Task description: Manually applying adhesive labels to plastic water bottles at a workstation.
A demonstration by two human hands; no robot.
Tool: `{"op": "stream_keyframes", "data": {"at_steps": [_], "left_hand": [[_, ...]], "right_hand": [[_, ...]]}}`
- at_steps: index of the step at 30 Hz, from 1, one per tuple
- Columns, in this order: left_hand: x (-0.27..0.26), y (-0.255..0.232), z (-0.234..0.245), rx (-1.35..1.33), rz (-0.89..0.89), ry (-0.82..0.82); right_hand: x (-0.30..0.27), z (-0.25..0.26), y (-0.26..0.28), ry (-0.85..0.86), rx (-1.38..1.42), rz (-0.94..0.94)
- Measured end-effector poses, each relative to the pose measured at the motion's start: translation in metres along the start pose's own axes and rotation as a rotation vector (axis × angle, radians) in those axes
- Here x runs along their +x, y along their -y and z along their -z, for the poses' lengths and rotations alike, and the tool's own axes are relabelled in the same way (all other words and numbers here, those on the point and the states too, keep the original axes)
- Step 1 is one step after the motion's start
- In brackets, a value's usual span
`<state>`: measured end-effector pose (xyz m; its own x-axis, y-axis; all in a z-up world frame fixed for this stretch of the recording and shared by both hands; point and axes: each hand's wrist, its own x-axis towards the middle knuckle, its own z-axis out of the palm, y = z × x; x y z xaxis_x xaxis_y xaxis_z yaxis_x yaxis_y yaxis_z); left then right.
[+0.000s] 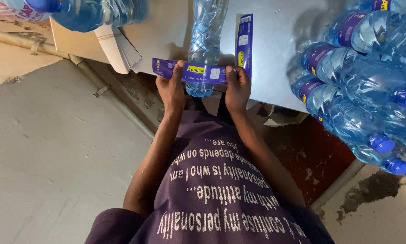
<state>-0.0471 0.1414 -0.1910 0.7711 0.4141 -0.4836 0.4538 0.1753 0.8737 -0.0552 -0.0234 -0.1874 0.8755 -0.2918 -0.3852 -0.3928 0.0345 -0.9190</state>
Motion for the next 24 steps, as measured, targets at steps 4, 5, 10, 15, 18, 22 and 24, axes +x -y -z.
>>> {"op": "stream_keyframes", "data": {"at_steps": [4,5,10,15,18,22,24], "left_hand": [[0.002,-0.004,-0.005,-0.013,-0.022,-0.052],[0.003,-0.006,-0.005,-0.012,-0.023,-0.051],[0.009,0.011,-0.001,-0.054,-0.015,-0.066],[0.016,0.002,-0.008,-0.053,-0.005,-0.117],[0.016,-0.002,-0.012,-0.154,0.108,-0.121],[0.021,0.024,0.007,-0.228,0.220,-0.093],[0.014,0.017,0.004,-0.262,0.275,-0.091]], "right_hand": [[0.004,0.003,-0.028,0.020,0.014,0.016],[0.004,-0.003,-0.021,0.019,0.016,0.016],[0.005,-0.027,-0.012,-0.056,-0.060,0.173],[0.002,-0.045,-0.018,-0.059,0.017,0.102],[0.000,-0.052,-0.022,-0.016,0.103,-0.004],[0.003,-0.061,0.009,0.004,0.264,-0.138],[0.004,-0.059,0.023,0.025,0.338,-0.194]]}}
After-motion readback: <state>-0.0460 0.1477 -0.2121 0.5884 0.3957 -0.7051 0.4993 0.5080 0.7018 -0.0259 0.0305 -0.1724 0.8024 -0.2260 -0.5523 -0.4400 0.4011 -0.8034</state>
